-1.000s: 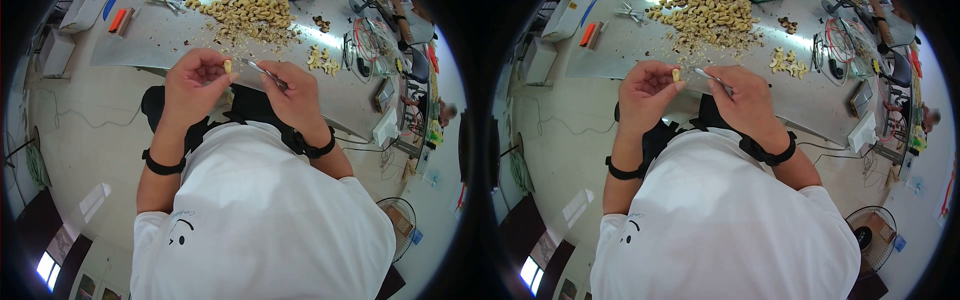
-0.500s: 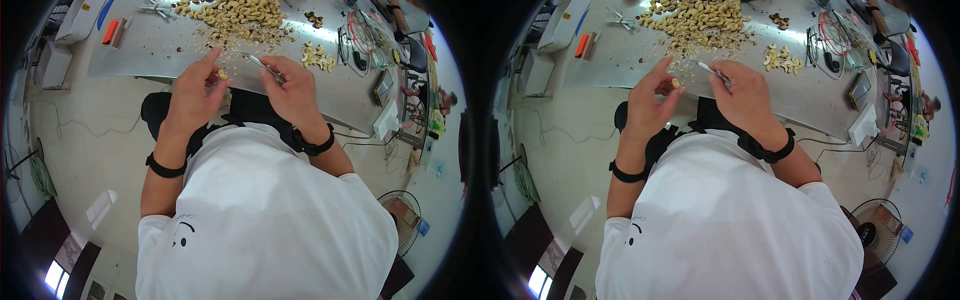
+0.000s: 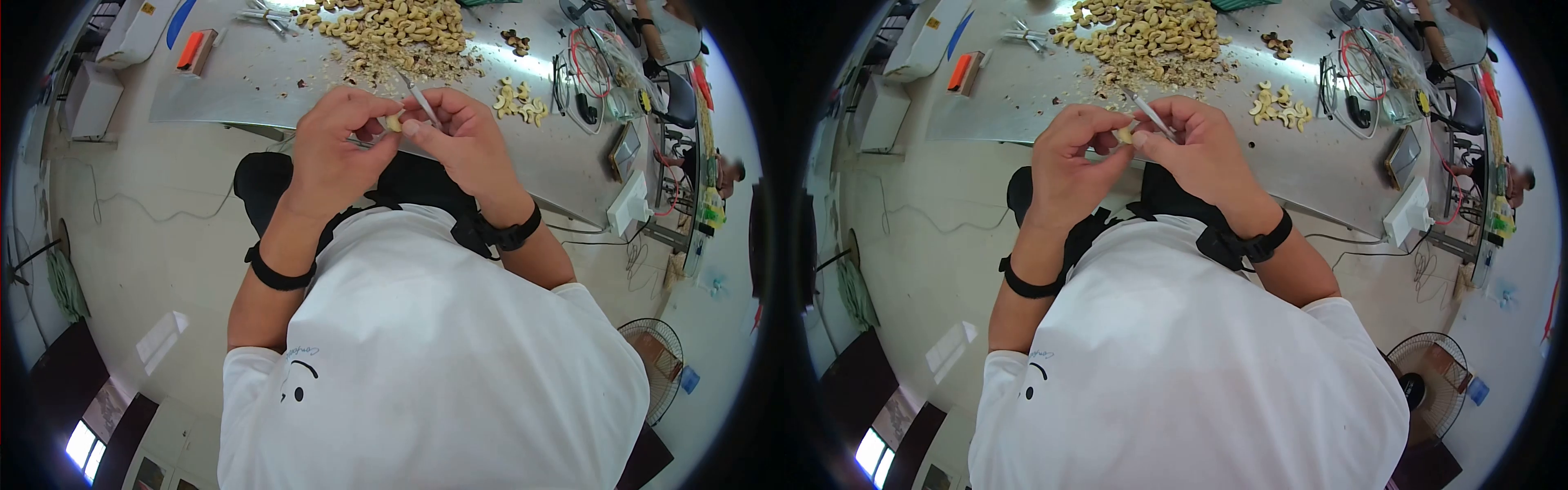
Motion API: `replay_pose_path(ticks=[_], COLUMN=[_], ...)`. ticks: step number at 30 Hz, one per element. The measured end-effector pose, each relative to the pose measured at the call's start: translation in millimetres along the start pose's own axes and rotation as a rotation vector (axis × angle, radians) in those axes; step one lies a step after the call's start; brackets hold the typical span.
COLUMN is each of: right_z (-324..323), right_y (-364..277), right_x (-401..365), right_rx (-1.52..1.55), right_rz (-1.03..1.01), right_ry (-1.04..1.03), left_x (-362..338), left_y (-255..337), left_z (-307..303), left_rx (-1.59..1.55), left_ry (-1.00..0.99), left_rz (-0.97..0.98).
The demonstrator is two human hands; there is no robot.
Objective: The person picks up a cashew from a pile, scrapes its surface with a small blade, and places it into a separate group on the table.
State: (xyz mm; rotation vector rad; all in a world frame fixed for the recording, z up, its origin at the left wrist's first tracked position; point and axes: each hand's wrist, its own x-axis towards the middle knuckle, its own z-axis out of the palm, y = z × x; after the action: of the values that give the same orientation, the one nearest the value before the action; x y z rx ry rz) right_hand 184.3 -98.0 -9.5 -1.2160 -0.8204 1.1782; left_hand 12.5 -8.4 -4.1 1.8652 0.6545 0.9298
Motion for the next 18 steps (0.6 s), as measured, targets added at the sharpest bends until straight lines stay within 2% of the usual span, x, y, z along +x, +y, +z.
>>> replay_pose_path(ticks=[6, 9, 12, 18], right_z=[2, 6, 0, 4], right_y=[-7, -4, -12, -17], right_x=[0, 1, 2, 1], right_rx=[0.065, 0.185, 0.312, 0.357], right_rz=[0.087, 0.113, 0.190, 0.222], right_ry=[-0.026, -0.023, -0.108, -0.055], left_x=[-1, 0, 0, -4], left_y=[5, 9, 8, 4], left_z=[0, -3, -4, -8], left_rx=[-0.036, -0.023, -0.053, -0.128], left_ry=[0.002, -0.014, -0.009, -0.060], left_rz=[-0.054, -0.091, -0.110, -0.148])
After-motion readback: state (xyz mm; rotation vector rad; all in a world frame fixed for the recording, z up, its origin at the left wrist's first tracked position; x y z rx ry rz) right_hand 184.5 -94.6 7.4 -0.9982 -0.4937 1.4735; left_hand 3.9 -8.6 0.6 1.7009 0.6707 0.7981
